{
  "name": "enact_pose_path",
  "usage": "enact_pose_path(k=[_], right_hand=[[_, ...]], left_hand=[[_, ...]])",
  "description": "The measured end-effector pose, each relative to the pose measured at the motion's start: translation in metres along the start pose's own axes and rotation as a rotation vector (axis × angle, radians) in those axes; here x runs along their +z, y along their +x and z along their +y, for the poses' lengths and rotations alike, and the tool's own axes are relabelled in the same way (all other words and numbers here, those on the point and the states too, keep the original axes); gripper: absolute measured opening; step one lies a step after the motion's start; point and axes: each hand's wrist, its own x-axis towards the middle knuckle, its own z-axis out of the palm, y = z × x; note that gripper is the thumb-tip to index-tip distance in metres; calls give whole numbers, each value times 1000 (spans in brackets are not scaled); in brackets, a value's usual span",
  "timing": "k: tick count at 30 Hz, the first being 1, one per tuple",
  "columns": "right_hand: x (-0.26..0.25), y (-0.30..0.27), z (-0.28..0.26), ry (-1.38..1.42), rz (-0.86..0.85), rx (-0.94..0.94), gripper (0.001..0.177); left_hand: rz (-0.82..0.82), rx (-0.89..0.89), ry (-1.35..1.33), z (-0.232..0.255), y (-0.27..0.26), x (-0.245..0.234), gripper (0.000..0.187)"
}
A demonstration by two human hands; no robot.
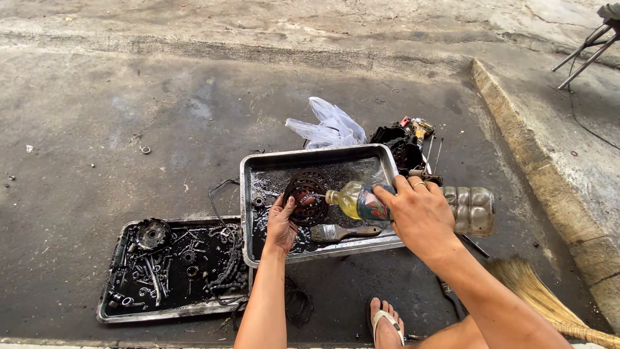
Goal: Cleaning oily motorcycle engine components using a brush and solvent in a metal tray
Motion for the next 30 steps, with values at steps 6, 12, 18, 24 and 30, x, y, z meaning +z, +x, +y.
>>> enact_pose_path(k=[6,12,18,24,30], right_hand=[[-5,6,-3,8,33,7,72],[2,10,-2,26,17,2,70],[4,10,3,3,-45,-13,66],[-4,7,-4,19,-59,18,63],[-8,6,-7,80,-156,-34,66]], left_hand=[[-1,26,63,-7,1,2,26],[11,63,90,-5,-6,11,24],[67,131,78,-6,4,0,26],[121,131,51,9,-10,21,19],[153,94,-15,10,-11,26,21]])
